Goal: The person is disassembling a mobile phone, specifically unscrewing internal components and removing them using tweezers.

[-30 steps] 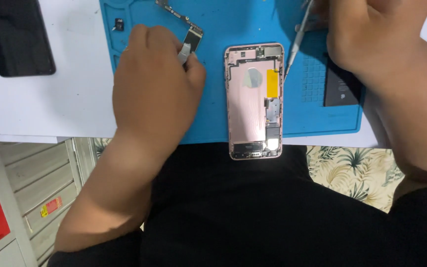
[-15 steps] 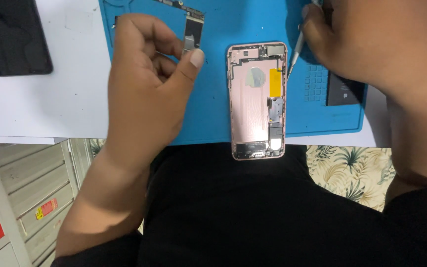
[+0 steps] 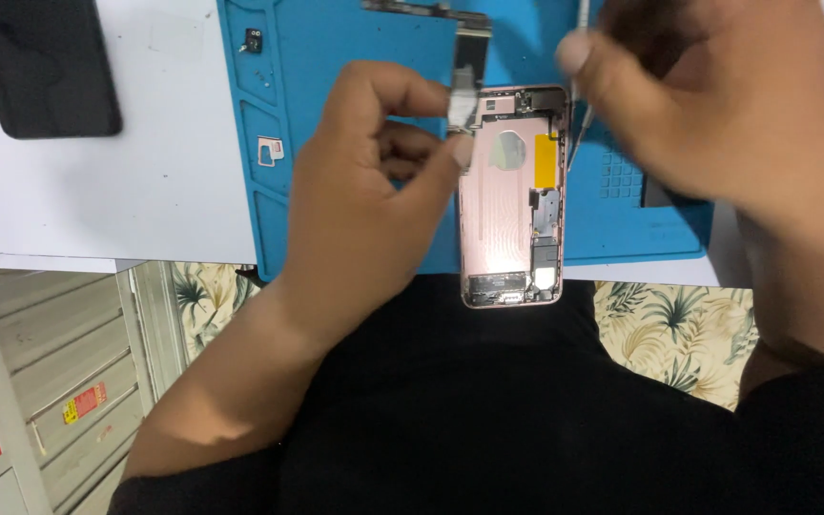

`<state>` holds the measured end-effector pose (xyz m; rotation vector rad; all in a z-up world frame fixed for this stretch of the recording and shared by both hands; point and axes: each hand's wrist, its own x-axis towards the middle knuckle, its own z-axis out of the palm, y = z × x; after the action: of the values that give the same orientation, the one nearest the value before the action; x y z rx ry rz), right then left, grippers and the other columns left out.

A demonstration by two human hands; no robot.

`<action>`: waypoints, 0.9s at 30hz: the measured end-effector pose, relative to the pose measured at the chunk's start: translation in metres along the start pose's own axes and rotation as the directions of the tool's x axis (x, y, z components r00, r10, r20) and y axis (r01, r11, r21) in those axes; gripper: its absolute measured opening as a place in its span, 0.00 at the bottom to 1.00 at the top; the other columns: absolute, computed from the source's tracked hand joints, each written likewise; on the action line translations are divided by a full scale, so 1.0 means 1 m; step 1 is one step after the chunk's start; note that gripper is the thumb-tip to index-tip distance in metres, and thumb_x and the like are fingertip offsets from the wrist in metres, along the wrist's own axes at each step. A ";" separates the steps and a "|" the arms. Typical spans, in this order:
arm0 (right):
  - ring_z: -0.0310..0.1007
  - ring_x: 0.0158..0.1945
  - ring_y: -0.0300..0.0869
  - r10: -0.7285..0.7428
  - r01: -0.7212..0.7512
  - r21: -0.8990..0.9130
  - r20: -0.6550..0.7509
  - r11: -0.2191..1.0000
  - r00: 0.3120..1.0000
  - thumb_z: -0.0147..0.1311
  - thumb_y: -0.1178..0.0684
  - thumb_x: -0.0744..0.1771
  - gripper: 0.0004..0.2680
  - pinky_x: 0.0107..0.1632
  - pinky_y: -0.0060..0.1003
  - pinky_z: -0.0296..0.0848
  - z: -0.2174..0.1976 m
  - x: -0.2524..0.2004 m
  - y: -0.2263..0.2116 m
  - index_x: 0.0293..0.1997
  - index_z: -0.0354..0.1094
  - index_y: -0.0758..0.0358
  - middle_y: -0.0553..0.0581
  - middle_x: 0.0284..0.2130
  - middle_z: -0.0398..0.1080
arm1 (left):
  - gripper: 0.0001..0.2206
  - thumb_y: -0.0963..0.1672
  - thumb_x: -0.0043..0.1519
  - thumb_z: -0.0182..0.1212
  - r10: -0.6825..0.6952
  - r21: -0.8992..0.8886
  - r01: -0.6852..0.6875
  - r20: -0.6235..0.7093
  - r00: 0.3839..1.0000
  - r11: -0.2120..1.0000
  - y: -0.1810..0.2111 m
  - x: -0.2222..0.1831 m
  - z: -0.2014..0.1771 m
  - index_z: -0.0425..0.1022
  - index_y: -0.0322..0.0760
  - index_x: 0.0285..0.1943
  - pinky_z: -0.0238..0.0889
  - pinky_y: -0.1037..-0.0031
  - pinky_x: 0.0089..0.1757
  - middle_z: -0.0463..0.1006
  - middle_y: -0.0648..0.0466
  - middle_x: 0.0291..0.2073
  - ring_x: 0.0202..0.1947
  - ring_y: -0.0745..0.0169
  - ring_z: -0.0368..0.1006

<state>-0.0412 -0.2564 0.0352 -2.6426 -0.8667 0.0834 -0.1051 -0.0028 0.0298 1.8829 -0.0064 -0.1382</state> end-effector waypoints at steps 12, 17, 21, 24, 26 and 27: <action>0.78 0.46 0.43 0.124 -0.161 0.722 0.104 0.673 0.987 0.58 0.63 0.73 0.13 0.50 0.32 0.81 0.008 0.013 -0.039 0.62 0.55 0.64 0.59 0.42 0.70 | 0.14 0.44 0.64 0.61 0.199 -0.016 -0.199 -0.008 0.980 0.980 -0.006 0.006 0.030 0.55 0.45 0.41 0.65 0.74 0.28 0.78 0.60 0.35 0.34 0.66 0.82; 0.77 0.51 0.43 0.154 -0.150 0.721 0.060 0.677 0.986 0.59 0.66 0.74 0.11 0.55 0.32 0.80 0.012 0.009 -0.033 0.61 0.60 0.70 0.58 0.44 0.68 | 0.15 0.42 0.65 0.61 0.278 -0.062 -0.275 0.036 0.960 0.959 -0.014 0.004 0.030 0.53 0.44 0.41 0.71 0.73 0.33 0.77 0.54 0.42 0.46 0.57 0.85; 0.74 0.54 0.42 0.142 -0.107 0.658 0.000 0.746 0.990 0.60 0.62 0.77 0.06 0.59 0.35 0.75 0.020 0.005 -0.004 0.58 0.64 0.67 0.56 0.48 0.70 | 0.20 0.46 0.68 0.63 0.320 0.010 -0.325 0.144 0.936 0.946 -0.026 -0.005 0.023 0.58 0.36 0.62 0.74 0.60 0.57 0.73 0.45 0.58 0.62 0.42 0.76; 0.77 0.54 0.44 0.119 -0.063 0.704 -0.030 0.707 0.992 0.52 0.56 0.79 0.06 0.57 0.36 0.80 0.024 0.002 0.021 0.59 0.59 0.64 0.57 0.49 0.69 | 0.22 0.51 0.68 0.66 0.550 0.260 -0.627 0.313 0.774 0.735 -0.037 -0.006 0.005 0.64 0.36 0.61 0.66 0.55 0.58 0.71 0.44 0.62 0.60 0.42 0.71; 0.78 0.49 0.44 0.116 -0.069 0.715 -0.017 0.696 0.993 0.47 0.53 0.80 0.06 0.48 0.35 0.81 0.026 -0.001 0.031 0.59 0.55 0.62 0.57 0.46 0.67 | 0.20 0.56 0.68 0.67 0.658 0.385 -0.794 0.446 0.606 0.470 -0.043 -0.009 -0.007 0.69 0.41 0.53 0.65 0.54 0.51 0.72 0.46 0.58 0.52 0.44 0.74; 0.79 0.48 0.43 0.172 -0.090 0.753 -0.031 0.652 0.985 0.47 0.53 0.81 0.05 0.50 0.34 0.83 0.028 -0.002 0.033 0.59 0.56 0.59 0.54 0.45 0.66 | 0.23 0.59 0.67 0.66 0.670 0.413 -0.833 0.503 0.546 0.369 -0.043 -0.012 -0.010 0.70 0.41 0.52 0.66 0.54 0.55 0.73 0.48 0.55 0.54 0.49 0.73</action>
<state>-0.0289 -0.2738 -0.0032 -1.8818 -0.4476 0.2805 -0.1185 0.0215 -0.0072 2.2959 -1.2731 0.3281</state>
